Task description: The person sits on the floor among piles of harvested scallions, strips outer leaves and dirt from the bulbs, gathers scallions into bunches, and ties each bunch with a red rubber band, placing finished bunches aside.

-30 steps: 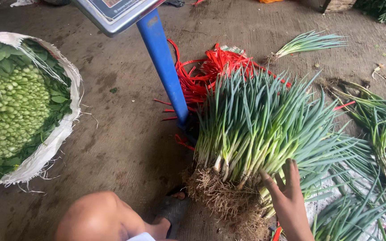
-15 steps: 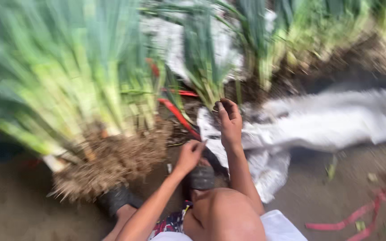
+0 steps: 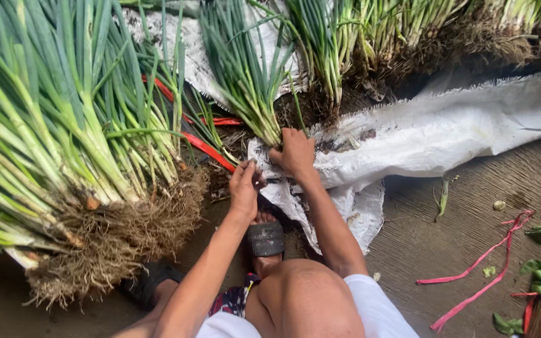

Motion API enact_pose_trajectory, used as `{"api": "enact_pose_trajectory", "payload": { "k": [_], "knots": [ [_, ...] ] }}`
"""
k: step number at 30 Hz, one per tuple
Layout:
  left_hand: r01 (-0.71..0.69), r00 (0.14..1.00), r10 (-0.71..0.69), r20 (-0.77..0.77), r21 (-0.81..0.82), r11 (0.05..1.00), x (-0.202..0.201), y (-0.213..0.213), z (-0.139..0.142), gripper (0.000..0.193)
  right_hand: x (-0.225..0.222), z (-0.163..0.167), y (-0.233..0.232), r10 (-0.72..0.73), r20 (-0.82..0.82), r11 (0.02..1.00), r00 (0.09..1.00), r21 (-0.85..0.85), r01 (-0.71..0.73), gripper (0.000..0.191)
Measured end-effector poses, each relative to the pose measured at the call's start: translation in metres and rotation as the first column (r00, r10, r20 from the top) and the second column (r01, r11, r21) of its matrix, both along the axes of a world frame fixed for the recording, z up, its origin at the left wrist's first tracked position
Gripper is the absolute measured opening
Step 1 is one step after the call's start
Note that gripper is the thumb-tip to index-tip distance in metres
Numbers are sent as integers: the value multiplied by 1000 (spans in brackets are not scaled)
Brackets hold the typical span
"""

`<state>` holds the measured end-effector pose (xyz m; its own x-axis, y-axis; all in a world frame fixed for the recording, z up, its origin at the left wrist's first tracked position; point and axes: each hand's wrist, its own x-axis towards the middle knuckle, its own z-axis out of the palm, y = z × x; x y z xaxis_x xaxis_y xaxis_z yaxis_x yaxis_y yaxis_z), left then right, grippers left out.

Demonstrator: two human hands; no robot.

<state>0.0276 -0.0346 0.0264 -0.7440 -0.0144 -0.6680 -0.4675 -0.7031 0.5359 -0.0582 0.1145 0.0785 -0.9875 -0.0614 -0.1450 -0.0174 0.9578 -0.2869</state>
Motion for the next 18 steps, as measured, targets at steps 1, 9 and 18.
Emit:
{"api": "enact_pose_trajectory", "payload": {
  "k": [1, 9, 18],
  "knots": [
    [-6, 999, 6, 32, 18, 1000, -2, -3, 2, 13, -3, 6, 7, 20, 77, 1000, 997, -16, -19, 42],
    [61, 995, -69, 67, 110, 992, -23, -15, 13, 15, -8, 22, 59, -137, 575, 374, 807, -724, 579, 40],
    [67, 986, -88, 145, 142, 988, -32, -4, 10, 22, -4, -18, 2, 40, -70, 966, 997, -253, -57, 47]
  ]
}}
